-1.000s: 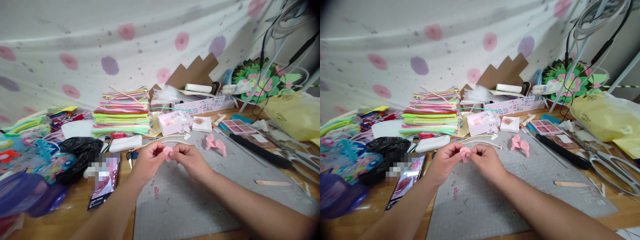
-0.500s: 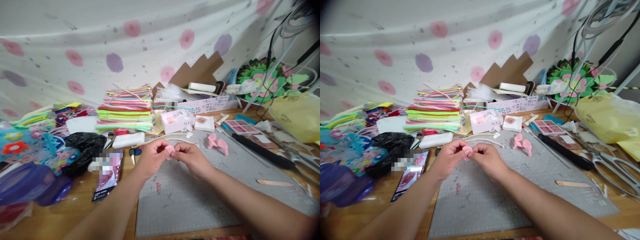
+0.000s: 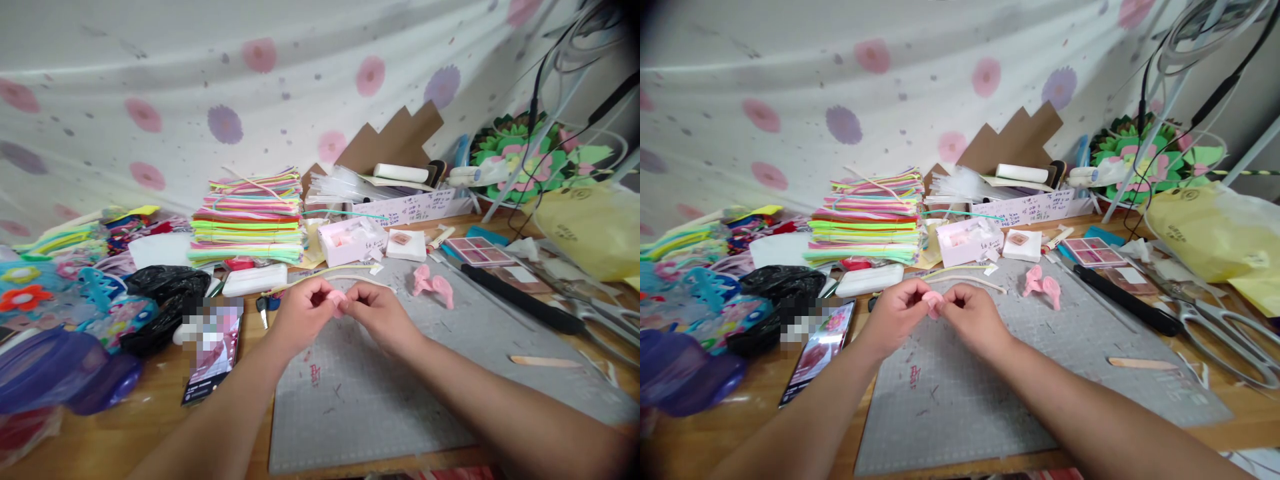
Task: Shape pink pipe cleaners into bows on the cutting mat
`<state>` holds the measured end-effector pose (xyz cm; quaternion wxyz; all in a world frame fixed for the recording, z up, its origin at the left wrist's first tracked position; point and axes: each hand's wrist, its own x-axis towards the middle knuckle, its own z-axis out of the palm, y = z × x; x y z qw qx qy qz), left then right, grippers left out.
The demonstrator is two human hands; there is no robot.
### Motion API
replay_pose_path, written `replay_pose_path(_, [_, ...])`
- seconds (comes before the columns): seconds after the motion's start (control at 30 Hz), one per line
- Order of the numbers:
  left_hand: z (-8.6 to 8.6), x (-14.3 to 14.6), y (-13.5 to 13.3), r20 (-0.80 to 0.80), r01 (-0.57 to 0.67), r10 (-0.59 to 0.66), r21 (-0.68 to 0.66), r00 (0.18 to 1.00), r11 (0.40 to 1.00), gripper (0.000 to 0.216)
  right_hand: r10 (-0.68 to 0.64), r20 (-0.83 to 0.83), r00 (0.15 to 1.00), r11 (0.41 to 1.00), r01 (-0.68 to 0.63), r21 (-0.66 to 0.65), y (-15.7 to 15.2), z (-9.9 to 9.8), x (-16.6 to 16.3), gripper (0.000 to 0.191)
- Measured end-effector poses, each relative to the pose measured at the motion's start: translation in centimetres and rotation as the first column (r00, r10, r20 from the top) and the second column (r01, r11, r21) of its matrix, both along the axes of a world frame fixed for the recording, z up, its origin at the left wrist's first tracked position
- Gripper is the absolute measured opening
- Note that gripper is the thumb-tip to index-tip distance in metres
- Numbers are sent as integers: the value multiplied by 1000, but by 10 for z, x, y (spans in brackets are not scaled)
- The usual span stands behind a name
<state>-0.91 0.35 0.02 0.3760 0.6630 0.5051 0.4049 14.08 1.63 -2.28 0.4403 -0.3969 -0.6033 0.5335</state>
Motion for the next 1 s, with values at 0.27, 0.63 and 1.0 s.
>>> replay_pose_path(0.27, [-3, -1, 2, 232, 37, -21, -65, 972, 997, 8, 82, 17, 997, 994, -83, 69, 1, 3, 1, 18])
replay_pose_path(0.63, [-3, 0, 2, 72, 37, -32, -70, 997, 997, 13, -17, -202, 979, 985, -18, -170, 1, -2, -4, 8])
replay_pose_path(1.0, [-2, -5, 9, 489, 114, -51, -101, 871, 988, 16, 159, 59, 986, 918, -169, 359, 8, -4, 2, 10])
